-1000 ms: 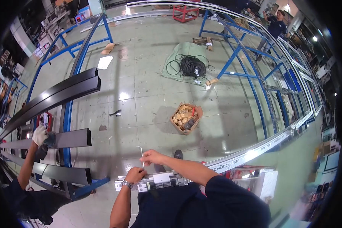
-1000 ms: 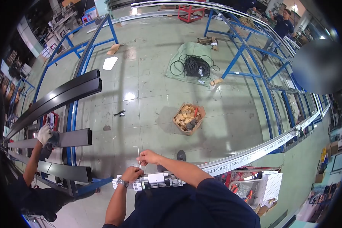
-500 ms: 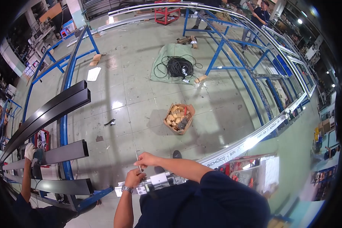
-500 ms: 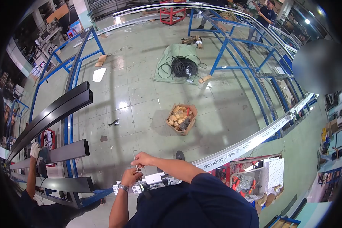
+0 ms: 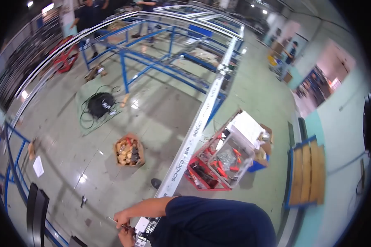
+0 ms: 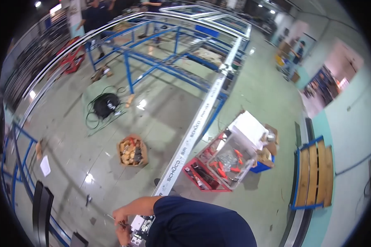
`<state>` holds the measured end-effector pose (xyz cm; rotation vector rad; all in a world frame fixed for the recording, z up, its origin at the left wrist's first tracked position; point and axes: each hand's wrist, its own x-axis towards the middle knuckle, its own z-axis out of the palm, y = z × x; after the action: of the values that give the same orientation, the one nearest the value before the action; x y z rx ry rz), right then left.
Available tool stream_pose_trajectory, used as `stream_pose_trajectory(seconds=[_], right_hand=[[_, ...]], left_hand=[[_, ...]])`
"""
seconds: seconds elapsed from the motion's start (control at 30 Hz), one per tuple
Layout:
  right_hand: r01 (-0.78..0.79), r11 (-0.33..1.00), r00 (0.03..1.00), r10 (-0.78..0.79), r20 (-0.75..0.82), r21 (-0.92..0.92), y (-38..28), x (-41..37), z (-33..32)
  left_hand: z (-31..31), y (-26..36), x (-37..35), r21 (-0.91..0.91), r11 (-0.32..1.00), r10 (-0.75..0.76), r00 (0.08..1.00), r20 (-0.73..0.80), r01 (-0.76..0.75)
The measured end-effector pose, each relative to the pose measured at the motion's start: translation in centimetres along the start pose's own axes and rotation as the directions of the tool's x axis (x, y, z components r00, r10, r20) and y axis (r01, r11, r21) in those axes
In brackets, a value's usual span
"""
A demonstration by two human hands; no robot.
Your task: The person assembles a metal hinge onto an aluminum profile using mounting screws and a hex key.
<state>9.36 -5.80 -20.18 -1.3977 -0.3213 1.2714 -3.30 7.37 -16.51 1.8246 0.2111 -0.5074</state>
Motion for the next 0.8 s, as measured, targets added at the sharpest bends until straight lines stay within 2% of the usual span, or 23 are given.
stream_pose_trajectory(seconds=[0.03,0.07,0.13,0.17,0.27,0.37,0.47,0.63,0.7,0.73,0.77,0.8], right_hand=[[-0.002,0.993,1.000,0.000,0.023,0.120,0.0,-0.1,0.3],[-0.006,0.972,0.999,-0.007,0.053,0.233,0.2,0.1,0.3],[0.003,0.988,0.999,-0.010,0.046,0.158,0.3,0.4,-0.4],[0.003,0.993,0.999,-0.009,0.050,0.118,0.3,0.6,-0.7],[0.006,0.981,0.999,-0.016,-0.047,-0.194,-0.4,-0.3,-0.6],[-0.011,1.000,1.000,0.011,-0.010,0.024,-1.5,-1.8,-0.5],[0.012,0.975,0.997,-0.027,0.065,0.222,-0.5,-1.6,-1.0],[0.030,0.999,0.999,-0.030,-0.023,0.019,1.0,-0.5,-1.2],[-0.026,0.999,1.000,0.027,-0.008,0.030,-1.3,-2.5,-1.1],[-0.004,0.990,0.999,-0.002,0.041,0.141,-1.9,-3.2,-1.3],[0.035,0.993,0.999,-0.039,0.035,0.115,-1.7,-3.2,-1.6],[0.087,0.996,0.994,-0.089,0.055,0.036,2.8,0.5,-2.3]], left_hand=[[-1.0,-1.2,-0.4,0.110,0.969,-0.232,0.969,0.083,0.223],[-1.1,-0.4,-0.3,0.096,0.983,-0.167,0.983,0.079,0.159],[-0.4,0.9,-0.9,0.058,0.998,-0.040,0.997,0.063,0.036],[-0.1,1.0,-0.7,0.030,0.998,-0.056,0.997,0.050,0.055],[0.3,0.8,-0.9,-0.064,0.991,-0.119,0.993,-0.006,0.118],[0.9,3.3,-1.5,0.012,1.000,-0.016,1.000,-0.023,0.016],[0.9,3.1,-1.1,-0.199,0.975,-0.101,0.995,-0.012,0.096],[1.3,3.8,-1.5,-0.144,0.985,-0.104,0.990,-0.094,0.090],[1.1,5.7,-2.1,-0.056,0.997,-0.065,0.994,-0.093,0.060],[0.7,4.7,-1.7,0.090,0.994,-0.064,0.997,-0.032,0.067],[0.5,5.7,-1.7,0.106,0.993,-0.050,0.999,-0.015,0.051],[0.5,3.6,-1.9,0.121,0.992,-0.036,0.999,0.003,0.036]])
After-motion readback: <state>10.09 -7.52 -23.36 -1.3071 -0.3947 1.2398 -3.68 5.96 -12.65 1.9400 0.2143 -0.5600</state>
